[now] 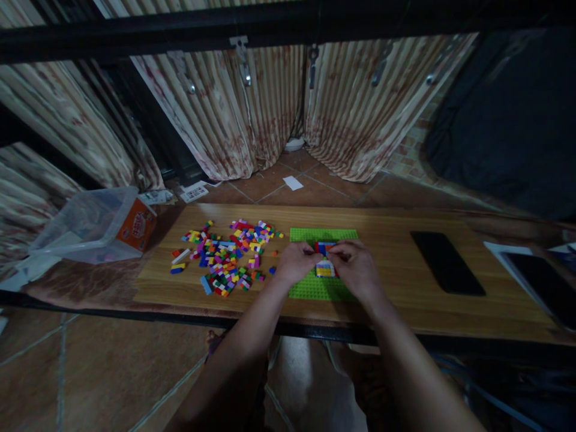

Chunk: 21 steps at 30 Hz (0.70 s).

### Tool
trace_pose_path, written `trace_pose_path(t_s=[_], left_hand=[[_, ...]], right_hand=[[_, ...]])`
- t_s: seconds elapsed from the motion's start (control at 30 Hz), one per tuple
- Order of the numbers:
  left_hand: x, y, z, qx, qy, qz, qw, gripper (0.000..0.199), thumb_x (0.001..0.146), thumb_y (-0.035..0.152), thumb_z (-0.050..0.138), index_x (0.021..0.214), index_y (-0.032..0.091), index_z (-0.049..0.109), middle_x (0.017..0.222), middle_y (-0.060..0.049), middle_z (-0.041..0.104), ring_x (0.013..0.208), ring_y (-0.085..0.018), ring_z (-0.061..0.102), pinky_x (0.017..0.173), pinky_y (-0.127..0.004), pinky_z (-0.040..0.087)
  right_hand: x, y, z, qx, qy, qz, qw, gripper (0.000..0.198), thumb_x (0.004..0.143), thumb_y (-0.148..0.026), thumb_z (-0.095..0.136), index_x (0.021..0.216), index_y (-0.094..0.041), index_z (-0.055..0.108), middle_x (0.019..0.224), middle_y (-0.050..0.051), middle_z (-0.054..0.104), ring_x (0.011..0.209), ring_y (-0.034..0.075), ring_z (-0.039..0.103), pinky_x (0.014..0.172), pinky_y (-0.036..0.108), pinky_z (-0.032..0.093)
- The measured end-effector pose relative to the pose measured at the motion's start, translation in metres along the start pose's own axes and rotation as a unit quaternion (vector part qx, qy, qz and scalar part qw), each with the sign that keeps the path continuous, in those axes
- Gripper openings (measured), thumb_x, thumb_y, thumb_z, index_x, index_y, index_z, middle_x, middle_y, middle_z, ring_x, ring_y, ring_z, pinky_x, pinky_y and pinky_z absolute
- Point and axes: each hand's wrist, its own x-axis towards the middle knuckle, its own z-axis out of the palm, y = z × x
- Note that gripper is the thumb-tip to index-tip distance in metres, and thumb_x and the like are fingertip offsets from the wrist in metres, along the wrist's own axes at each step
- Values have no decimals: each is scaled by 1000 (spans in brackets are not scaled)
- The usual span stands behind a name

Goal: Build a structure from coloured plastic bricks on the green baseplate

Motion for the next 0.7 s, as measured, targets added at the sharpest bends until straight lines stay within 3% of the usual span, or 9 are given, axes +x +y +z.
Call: trace_pose_path(t_s=[0.4, 0.7], left_hand=[[1, 0, 5, 6, 13, -21, 1000, 20, 70, 32, 62, 77, 16, 72, 72, -2, 69, 67, -15, 61, 60, -25, 43], [-4, 0, 9, 15, 29, -5, 999, 21, 72, 31, 60, 81, 17, 73, 75, -3, 70, 70, -16, 62, 61, -25, 44]], right_hand=[[1, -1, 6, -17, 5, 25, 1000, 12, 72, -23, 59, 69, -20, 70, 90, 8, 61, 91, 22, 57, 85, 39, 44], [0, 2, 6, -26, 8, -2, 1000, 14, 71, -26, 57, 67, -20, 69, 87, 7, 61, 86, 22, 57, 83, 39, 45]])
